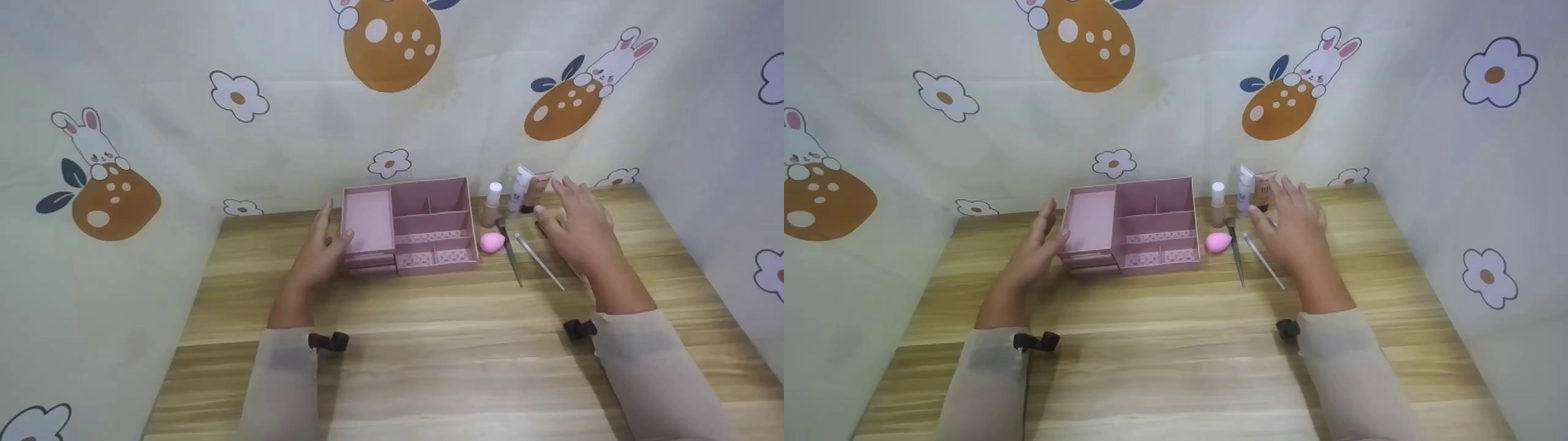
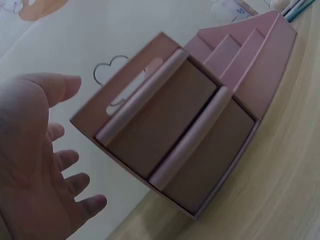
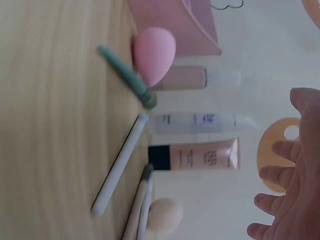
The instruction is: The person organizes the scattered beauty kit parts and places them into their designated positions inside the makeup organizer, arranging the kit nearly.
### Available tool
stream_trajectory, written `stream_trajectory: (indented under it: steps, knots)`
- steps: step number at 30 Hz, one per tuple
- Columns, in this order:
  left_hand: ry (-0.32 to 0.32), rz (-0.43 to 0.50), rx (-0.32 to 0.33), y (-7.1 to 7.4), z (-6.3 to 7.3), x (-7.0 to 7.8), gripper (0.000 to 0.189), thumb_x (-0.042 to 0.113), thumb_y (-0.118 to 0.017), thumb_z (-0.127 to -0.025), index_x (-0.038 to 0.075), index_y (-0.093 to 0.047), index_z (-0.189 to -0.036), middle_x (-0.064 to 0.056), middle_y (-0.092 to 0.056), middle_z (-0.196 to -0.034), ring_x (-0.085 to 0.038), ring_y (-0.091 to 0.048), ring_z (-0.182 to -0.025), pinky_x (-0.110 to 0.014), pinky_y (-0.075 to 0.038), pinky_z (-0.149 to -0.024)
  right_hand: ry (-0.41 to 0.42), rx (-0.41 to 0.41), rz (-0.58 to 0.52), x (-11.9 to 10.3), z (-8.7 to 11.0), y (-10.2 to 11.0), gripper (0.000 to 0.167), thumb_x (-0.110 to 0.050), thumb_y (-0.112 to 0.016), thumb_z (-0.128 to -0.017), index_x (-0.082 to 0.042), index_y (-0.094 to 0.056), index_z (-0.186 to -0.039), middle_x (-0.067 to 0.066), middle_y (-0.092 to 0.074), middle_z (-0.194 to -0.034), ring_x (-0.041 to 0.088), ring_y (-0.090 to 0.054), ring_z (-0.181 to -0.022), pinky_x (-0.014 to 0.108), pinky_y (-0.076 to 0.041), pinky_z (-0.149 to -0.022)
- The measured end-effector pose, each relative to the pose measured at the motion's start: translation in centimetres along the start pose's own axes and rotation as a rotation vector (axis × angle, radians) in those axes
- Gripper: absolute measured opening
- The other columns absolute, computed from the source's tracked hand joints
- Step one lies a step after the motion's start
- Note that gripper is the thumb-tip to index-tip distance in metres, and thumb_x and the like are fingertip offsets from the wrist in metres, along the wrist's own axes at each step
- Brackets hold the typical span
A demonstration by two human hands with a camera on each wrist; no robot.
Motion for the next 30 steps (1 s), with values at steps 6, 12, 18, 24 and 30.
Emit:
stream_trajectory:
  steps: [6,12,18,24,30]
  knots:
    - [0.004,0.158,-0.068,-0.7,-0.2,-1.0,0.085,0.049,-0.066,-0.104,0.044,-0.014,-0.171,-0.003,-0.012,-0.183,-0.03,-0.017,-0.169,-0.053,-0.026,-0.135,-0.036,-0.016,-0.055,3.2,0.6,0.1,0.085,-0.071,-0.037,-0.106,-0.018,-0.024,-0.172,0.019,-0.021,-0.179,0.051,-0.016,-0.164,0.079,-0.012,-0.128]
    - [0.026,0.245,-0.121,-1.3,0.0,-1.7,0.085,0.045,-0.07,-0.102,0.044,-0.02,-0.17,0.0,-0.017,-0.182,-0.029,-0.021,-0.168,-0.053,-0.025,-0.135,-0.094,-0.034,-0.126,5.5,0.7,0.2,0.085,-0.071,-0.038,-0.106,-0.016,-0.028,-0.171,0.026,-0.025,-0.176,0.057,-0.021,-0.16,0.079,-0.018,-0.126]
    - [0.037,0.24,-0.142,-1.8,-0.1,-2.0,0.085,0.044,-0.074,-0.1,0.05,-0.022,-0.168,0.003,-0.02,-0.181,-0.029,-0.023,-0.167,-0.051,-0.025,-0.135,-0.192,-0.048,-0.191,8.1,0.9,0.0,0.082,-0.068,-0.04,-0.107,-0.014,-0.034,-0.169,0.03,-0.037,-0.169,0.056,-0.037,-0.152,0.079,-0.032,-0.119]
    - [0.035,0.266,-0.153,-2.1,-0.3,-1.8,0.088,0.043,-0.076,-0.099,0.05,-0.022,-0.168,-0.002,-0.021,-0.181,-0.032,-0.025,-0.167,-0.053,-0.031,-0.133,-0.223,-0.06,-0.217,9.5,1.0,-0.4,0.082,-0.066,-0.045,-0.106,-0.012,-0.038,-0.167,0.024,-0.043,-0.168,0.052,-0.043,-0.15,0.075,-0.038,-0.117]
    - [0.041,0.286,-0.157,-1.8,-0.1,-1.8,0.089,0.041,-0.076,-0.099,0.048,-0.021,-0.169,-0.003,-0.019,-0.181,-0.032,-0.023,-0.167,-0.054,-0.029,-0.133,-0.258,-0.08,-0.268,10.2,0.9,-1.1,0.082,-0.067,-0.052,-0.103,-0.012,-0.042,-0.164,0.019,-0.049,-0.165,0.046,-0.049,-0.148,0.069,-0.042,-0.117]
Point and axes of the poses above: each hand's wrist, its own z-axis away from the middle knuckle, its own y-axis out of the back of the hand, x = y × z, the point moved 10 cm from there along -z, towards the middle knuckle
